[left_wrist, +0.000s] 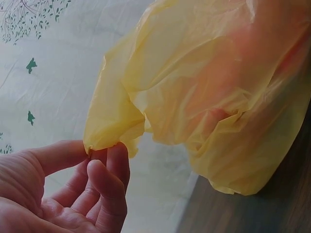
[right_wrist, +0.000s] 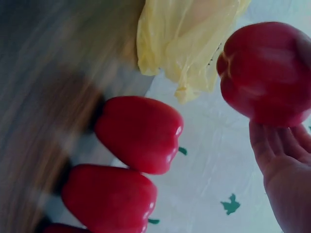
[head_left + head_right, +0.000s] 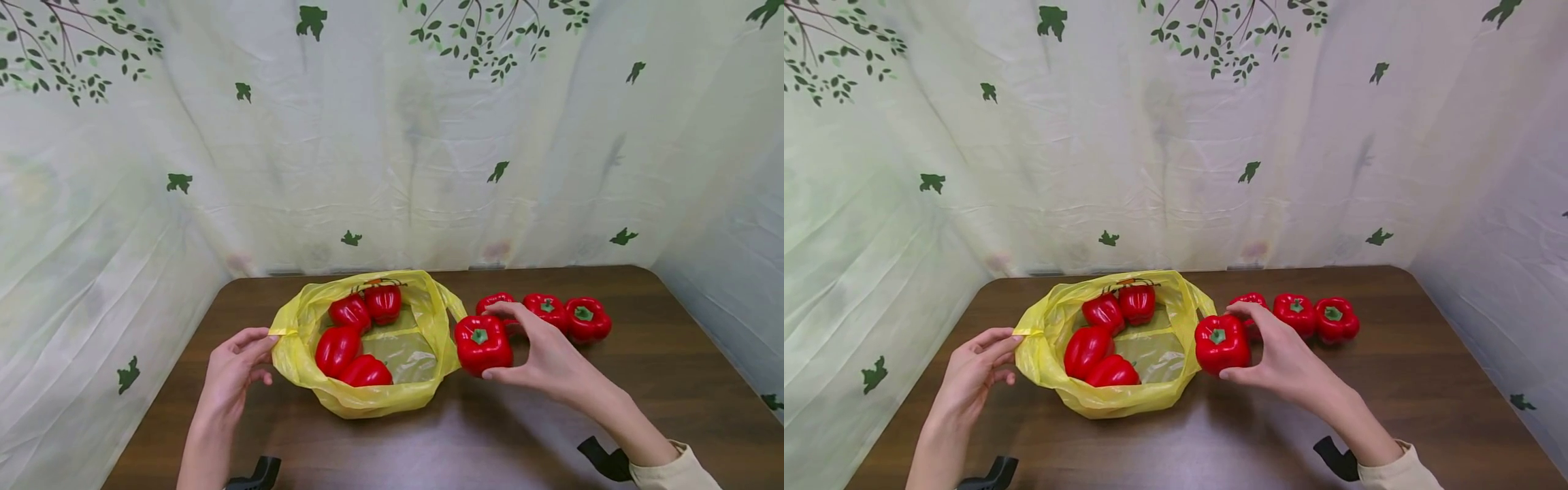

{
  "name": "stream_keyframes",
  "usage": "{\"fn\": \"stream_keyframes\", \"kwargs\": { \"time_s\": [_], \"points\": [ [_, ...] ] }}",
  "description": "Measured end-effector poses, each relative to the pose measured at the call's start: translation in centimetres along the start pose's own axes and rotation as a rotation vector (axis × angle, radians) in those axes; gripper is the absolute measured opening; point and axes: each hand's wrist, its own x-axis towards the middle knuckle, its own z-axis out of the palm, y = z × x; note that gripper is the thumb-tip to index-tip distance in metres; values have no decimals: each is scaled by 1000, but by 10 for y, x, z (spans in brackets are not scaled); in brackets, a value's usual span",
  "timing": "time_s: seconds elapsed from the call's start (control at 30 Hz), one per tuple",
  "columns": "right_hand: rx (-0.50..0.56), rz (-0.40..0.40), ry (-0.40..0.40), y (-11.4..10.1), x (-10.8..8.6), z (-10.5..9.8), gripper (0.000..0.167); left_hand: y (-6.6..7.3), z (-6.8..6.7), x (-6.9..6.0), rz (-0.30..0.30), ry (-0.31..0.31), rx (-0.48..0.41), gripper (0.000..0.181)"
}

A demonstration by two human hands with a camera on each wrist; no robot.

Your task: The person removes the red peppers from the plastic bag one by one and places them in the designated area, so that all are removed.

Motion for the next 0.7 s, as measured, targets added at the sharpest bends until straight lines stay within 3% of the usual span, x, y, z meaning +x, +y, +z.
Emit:
{"fn": "stream_keyframes", "kwargs": {
  "time_s": [0.27,0.53,0.7],
  "points": [
    [-52,-76,93,7,-17,-10,85,-2,1,0,5,-6,4,25],
    [-64,-70,109,13,-32,-29,91,-1,1,0,0,9,33,27],
    [-125,-49,125,16,-41,-47,94,-1,0,1,-4,9,28,26]
  ]
}}
